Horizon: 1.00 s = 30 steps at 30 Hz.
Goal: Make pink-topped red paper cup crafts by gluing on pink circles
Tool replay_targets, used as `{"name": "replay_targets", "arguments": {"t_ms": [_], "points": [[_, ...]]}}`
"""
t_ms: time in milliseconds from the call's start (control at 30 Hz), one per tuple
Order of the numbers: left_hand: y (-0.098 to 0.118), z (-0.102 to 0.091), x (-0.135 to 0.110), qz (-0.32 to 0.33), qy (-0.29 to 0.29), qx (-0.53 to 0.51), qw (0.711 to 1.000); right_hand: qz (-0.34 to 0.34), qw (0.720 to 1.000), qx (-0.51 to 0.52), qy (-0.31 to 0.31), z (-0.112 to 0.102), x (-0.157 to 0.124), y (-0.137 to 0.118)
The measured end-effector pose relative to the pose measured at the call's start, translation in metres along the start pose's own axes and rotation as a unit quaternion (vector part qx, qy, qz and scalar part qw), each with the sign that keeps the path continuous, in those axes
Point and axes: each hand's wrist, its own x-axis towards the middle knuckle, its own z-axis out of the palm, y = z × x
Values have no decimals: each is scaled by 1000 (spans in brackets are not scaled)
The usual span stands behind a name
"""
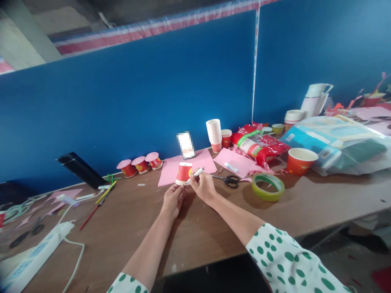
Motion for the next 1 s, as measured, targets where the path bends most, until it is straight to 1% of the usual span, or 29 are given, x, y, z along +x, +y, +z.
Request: {"name": "replay_targets", "arguments": {"t_ms": [300, 567, 800, 1000], "points": [[2, 1, -2, -5, -1, 1, 1000, 6, 1000, 7, 5, 0, 1, 0], [0, -1, 1, -4, 0, -2, 1000, 0, 1000, 10, 4, 0, 1, 1], [-1, -3, 3, 1, -2, -19, 1000, 7, 1000, 9, -20, 1, 1, 2], [0, -1, 0, 11, 3, -13, 1000, 9, 1000, 19, -19, 2, 0, 0]]}}
